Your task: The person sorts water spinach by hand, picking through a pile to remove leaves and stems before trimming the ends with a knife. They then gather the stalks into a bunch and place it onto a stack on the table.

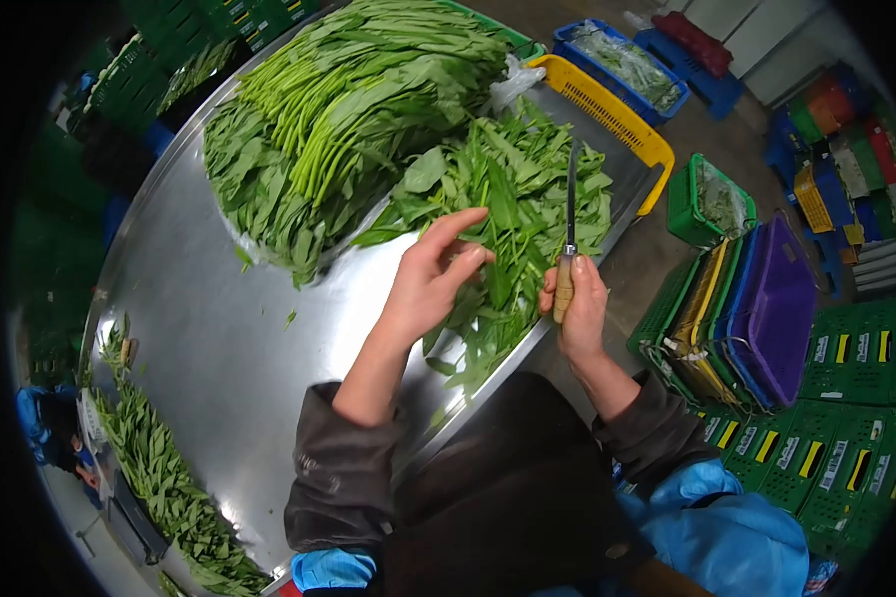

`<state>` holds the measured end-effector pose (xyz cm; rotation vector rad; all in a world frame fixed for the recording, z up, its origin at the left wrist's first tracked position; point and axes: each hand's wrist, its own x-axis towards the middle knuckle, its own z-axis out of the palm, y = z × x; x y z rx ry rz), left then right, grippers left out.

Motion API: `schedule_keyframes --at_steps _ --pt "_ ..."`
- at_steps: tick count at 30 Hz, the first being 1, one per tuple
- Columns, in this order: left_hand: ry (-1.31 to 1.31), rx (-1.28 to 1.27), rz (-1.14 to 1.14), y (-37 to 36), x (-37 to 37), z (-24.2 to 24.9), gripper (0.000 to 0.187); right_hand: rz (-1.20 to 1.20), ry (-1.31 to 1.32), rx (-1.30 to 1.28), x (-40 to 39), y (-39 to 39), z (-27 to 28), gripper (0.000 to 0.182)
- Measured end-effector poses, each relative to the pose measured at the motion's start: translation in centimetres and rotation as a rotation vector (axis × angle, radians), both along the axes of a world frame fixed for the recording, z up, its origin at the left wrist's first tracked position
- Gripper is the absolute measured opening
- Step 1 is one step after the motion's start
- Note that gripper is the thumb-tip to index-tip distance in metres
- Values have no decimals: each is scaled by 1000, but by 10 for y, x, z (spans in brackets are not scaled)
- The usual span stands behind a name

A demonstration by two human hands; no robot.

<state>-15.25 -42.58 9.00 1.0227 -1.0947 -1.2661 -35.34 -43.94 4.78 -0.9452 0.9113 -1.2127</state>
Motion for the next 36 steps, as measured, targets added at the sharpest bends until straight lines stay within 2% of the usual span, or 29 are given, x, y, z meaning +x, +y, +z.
schedule_keyframes --at_steps 2,6,8,9,12,14,15,16,18,19,20,21,22,23,24,25,26,28,29,31,32,35,36 --pt "-1015 -254 163 -20 1 -20 24 -83 75 -22 -7 -11 2 26" --pt "-883 -302 283 -20 17 -43 21 -182 173 -92 -16 -13 -11 22" --pt "-957 -180 408 -12 23 -45 21 -9 399 -68 -17 -6 -18 22" --pt "-856 -127 434 -9 26 -46 22 48 440 -31 -12 -2 -22 23" --pt "-574 -13 479 1 30 -36 28 199 480 -51 10 12 -44 24" --pt "-478 78 473 8 33 -27 29 319 362 107 23 25 -48 24" --pt "-595 51 429 12 36 -25 33 378 384 157 27 31 -53 25" --pt "-800 -158 413 13 35 -23 37 431 404 114 31 36 -60 26" --pt "-699 -116 216 11 17 2 40 568 492 71 40 39 -67 28" --pt "-864 -98 92 9 6 4 38 541 456 -88 47 44 -80 30" --pt "-1027 -73 -35 11 0 5 37 641 547 -122 51 41 -84 28" --pt "-1254 -70 -70 13 -2 -18 36 728 674 -205 56 40 -83 26" --pt "-1256 -64 -63 17 0 -20 36 811 802 -292 60 38 -77 24" --pt "-1277 -115 108 19 5 -21 36 811 797 -297 62 33 -72 24" --pt "-1291 -167 269 21 9 -22 36 808 893 -501 63 32 -63 23" --pt "-1175 -95 397 25 11 -21 43 804 985 -700 61 35 -59 22" --pt "-1121 -16 411 28 14 -18 49 805 983 -695 59 37 -64 22" --pt "-982 -19 554 37 26 -18 48 880 1050 -727 57 34 -81 26" --pt "-985 -18 550 44 33 -21 48 843 1096 -802 53 24 -89 27" --pt "-509 190 644 62 48 -36 41 615 1065 -729 47 1 -96 29" --pt "-271 212 698 72 53 -52 34 541 1095 -680 44 -17 -96 28" --pt "-164 281 753 95 48 -54 23 295 1197 -558 34 -74 -97 26" --pt "-151 312 752 103 45 -53 19 335 1300 -446 28 -93 -91 27"
